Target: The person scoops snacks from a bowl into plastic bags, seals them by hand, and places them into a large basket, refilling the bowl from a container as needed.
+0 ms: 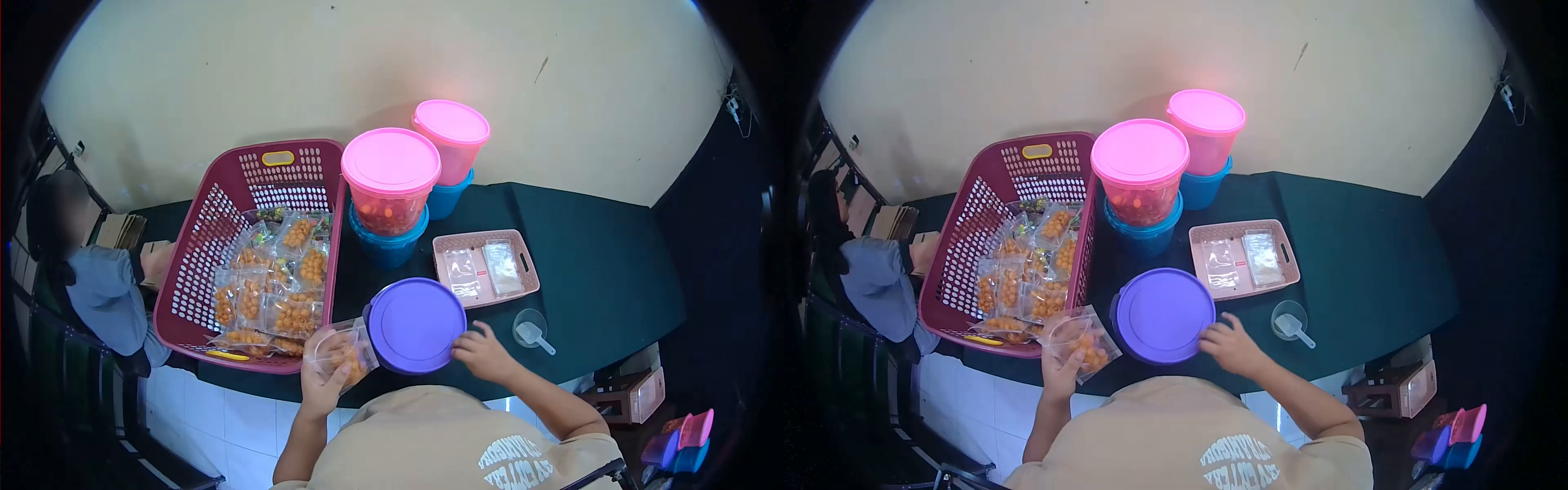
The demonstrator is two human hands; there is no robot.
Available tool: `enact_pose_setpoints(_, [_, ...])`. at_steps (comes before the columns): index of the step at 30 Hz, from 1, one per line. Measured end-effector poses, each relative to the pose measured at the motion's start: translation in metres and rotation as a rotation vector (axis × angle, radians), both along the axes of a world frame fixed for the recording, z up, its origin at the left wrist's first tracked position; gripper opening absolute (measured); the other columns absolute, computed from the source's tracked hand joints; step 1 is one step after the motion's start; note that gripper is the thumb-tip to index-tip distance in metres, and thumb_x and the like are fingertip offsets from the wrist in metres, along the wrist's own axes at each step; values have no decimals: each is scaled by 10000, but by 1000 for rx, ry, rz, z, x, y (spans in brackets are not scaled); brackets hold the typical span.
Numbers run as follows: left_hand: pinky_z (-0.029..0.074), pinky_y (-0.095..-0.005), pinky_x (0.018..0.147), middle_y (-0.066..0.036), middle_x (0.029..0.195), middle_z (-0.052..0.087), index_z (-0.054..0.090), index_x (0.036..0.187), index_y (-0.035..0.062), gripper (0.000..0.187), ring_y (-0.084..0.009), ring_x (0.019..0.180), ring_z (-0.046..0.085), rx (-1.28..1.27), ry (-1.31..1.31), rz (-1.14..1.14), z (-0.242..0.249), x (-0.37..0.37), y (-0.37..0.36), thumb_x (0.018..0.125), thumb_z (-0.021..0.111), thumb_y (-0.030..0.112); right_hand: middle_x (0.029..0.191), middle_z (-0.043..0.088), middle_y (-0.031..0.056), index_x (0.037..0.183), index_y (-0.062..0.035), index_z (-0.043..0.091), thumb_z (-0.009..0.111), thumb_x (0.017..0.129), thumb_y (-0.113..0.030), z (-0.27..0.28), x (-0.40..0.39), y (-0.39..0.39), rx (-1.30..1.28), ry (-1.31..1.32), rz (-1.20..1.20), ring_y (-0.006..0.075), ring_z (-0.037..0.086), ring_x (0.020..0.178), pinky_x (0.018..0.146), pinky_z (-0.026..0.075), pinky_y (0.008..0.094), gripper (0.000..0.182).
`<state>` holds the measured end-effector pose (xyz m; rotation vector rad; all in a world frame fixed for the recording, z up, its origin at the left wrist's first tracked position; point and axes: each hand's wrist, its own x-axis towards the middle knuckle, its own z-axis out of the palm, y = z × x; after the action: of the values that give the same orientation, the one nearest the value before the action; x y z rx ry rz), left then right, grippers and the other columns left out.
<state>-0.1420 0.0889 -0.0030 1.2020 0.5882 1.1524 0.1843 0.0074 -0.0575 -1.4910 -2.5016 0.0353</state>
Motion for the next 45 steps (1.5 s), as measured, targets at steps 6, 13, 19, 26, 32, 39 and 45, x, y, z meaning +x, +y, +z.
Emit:
enact_pose_setpoints(6, [482,-412,927,-203,1241,520,289,1365,31,574,-333,1133,578,23,15,-3,-4,1,3,891,608,86,1135,553,121,928,-48,585,638,768,-54,3,19,13,-155,395,-65,313,499,1157,1008,391,455,169])
enact_pose_setpoints(13, [492,-412,916,-208,1252,511,295,1359,36,558,-336,1129,579,30,28,-18,-2,6,7,907,606,131,1117,528,169,871,-11,555,686,801,-155,-8,11,34,-146,483,-115,350,501,1111,943,433,410,207])
enact_pose_setpoints(19, [495,-405,909,-205,1256,511,310,1348,29,536,-318,1139,570,-57,-47,-40,-9,13,9,933,590,219,1104,533,170,877,-12,547,677,797,-136,-13,-10,47,-23,464,-145,355,522,1075,937,435,421,196])
enact_pose_setpoints(26, [465,-396,944,-196,1234,536,348,1336,15,561,-281,1164,544,28,75,32,-11,9,11,935,578,333,981,568,118,889,-45,562,650,753,-91,-16,-1,46,-53,356,-83,308,541,1013,992,389,471,167])
enact_pose_setpoints(32, [483,-363,917,-190,1230,541,352,1338,21,571,-284,1130,570,32,50,8,-17,4,14,937,569,365,887,565,92,862,-58,579,658,790,-142,-1,-12,48,-27,378,-112,294,542,936,945,396,461,136])
enact_pose_setpoints(39, [509,-446,892,-202,1183,574,341,1327,29,532,-329,1026,625,13,64,38,-5,13,10,959,513,373,839,554,94,860,-72,584,663,784,-131,-2,-10,45,-77,362,-151,290,529,879,833,424,413,125])
enact_pose_setpoints(45, [511,-399,881,-193,1219,530,348,1341,24,581,-321,1071,606,-3,14,14,-5,11,10,944,547,399,889,558,87,887,-77,601,632,725,-56,3,-11,40,-58,380,-224,288,523,875,801,425,400,166])
